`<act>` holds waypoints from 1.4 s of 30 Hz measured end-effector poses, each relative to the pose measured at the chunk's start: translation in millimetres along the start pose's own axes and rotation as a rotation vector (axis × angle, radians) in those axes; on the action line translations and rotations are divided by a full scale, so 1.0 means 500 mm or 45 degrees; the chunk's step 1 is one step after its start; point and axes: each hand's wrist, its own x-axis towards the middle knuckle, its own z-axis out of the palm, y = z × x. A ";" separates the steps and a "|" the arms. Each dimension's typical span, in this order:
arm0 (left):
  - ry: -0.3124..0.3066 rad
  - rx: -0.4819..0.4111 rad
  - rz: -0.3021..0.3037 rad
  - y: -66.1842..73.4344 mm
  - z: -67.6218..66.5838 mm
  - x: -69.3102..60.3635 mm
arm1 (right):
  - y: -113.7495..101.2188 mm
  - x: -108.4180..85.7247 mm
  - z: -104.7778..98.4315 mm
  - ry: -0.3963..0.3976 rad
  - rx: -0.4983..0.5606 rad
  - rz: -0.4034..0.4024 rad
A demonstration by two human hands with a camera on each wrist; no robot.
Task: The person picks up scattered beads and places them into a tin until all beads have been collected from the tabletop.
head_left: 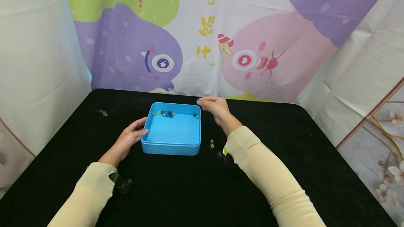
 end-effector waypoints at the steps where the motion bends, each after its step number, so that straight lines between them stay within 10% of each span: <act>1: 0.002 0.001 -0.001 0.000 0.000 0.000 | -0.005 -0.002 0.004 -0.007 -0.001 -0.004; 25: -0.002 -0.010 -0.008 -0.004 -0.003 0.004 | -0.058 -0.029 0.089 -0.065 0.059 -0.080; 42: 0.005 0.012 -0.001 0.001 -0.001 0.000 | -0.016 -0.030 0.018 -0.001 0.148 -0.140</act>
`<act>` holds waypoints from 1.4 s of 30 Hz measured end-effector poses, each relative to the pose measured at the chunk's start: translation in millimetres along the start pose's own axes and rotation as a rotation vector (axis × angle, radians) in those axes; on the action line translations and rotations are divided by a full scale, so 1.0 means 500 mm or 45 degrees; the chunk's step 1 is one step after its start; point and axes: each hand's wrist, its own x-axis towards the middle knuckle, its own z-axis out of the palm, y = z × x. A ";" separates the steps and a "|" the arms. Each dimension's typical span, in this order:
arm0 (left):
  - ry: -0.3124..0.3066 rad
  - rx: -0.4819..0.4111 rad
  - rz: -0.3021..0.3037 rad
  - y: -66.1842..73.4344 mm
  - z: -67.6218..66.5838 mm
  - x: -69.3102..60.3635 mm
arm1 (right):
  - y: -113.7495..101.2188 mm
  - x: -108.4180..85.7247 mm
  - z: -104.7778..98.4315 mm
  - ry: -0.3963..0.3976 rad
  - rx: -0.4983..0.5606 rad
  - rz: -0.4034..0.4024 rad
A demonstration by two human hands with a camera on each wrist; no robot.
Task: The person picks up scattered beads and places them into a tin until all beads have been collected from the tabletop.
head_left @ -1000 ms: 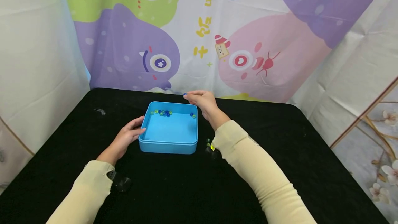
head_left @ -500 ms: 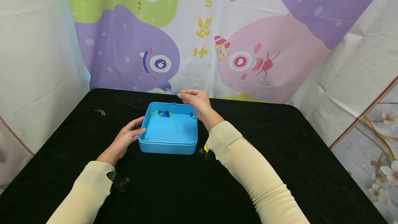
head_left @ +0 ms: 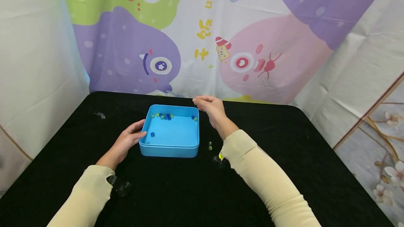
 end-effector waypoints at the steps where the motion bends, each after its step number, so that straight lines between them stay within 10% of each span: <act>1: -0.001 0.000 0.000 0.000 -0.001 0.000 | 0.004 0.000 -0.006 0.006 0.005 -0.006; 25: -0.010 -0.013 0.019 0.002 -0.001 -0.002 | 0.130 -0.028 -0.122 0.065 0.044 0.114; 42: -0.004 -0.016 -0.025 0.001 -0.001 0.001 | 0.201 -0.038 -0.144 -0.061 -0.297 0.252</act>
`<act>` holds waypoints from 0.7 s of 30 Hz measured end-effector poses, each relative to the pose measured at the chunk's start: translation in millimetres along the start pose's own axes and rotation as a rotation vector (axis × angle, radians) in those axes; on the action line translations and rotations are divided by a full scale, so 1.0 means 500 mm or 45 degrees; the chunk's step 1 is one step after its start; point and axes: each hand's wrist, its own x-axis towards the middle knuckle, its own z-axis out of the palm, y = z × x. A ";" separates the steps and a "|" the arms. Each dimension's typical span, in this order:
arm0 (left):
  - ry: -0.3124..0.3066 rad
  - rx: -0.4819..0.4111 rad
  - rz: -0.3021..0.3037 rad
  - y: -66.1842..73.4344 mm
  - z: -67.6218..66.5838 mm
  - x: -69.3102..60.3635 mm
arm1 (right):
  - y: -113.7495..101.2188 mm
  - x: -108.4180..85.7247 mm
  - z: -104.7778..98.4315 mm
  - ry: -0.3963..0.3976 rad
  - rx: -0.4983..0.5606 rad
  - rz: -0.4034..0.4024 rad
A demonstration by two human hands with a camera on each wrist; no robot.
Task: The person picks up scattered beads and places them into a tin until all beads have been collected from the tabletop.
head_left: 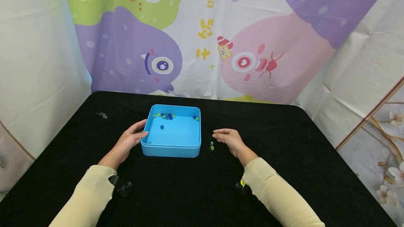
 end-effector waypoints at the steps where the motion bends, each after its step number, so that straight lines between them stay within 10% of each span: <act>1: -0.001 0.001 0.001 0.000 0.000 0.000 | 0.003 0.000 -0.001 -0.024 -0.016 0.004; 21: -0.001 -0.001 0.041 -0.006 0.000 -0.002 | 0.002 -0.004 -0.002 -0.272 -0.405 -0.094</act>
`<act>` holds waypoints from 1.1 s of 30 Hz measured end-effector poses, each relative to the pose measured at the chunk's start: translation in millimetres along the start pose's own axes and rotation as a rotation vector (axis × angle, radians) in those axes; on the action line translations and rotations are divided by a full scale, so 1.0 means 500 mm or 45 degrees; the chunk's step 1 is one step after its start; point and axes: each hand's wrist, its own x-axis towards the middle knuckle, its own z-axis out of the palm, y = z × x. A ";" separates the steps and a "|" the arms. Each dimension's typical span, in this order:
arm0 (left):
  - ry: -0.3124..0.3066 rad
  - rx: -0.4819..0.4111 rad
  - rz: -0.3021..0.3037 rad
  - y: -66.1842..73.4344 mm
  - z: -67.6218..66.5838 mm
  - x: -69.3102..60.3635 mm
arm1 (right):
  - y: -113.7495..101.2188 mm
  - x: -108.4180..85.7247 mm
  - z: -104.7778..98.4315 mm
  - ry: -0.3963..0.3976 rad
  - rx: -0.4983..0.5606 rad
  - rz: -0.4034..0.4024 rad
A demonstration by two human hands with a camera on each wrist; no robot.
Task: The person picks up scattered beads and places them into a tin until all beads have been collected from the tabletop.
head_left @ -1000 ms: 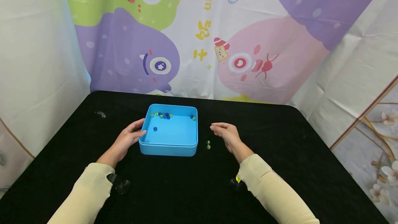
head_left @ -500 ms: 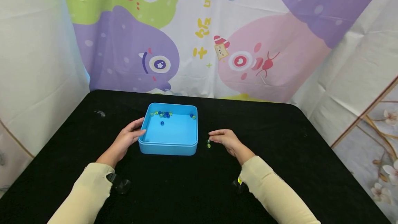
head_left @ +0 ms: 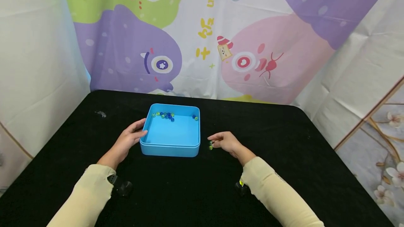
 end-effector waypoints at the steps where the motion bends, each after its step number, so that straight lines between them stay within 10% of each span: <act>1: -0.003 0.001 0.002 0.001 0.000 -0.001 | -0.002 -0.001 0.001 0.000 -0.012 0.000; 10: 0.000 0.005 -0.017 0.002 0.001 -0.001 | -0.010 -0.001 0.009 0.052 -0.081 0.035; 22: -0.004 0.013 -0.021 0.003 0.000 -0.001 | -0.018 0.009 0.010 0.226 0.333 0.221; 33: 0.011 0.019 -0.024 0.001 0.003 0.002 | -0.065 0.022 0.012 0.301 0.452 0.236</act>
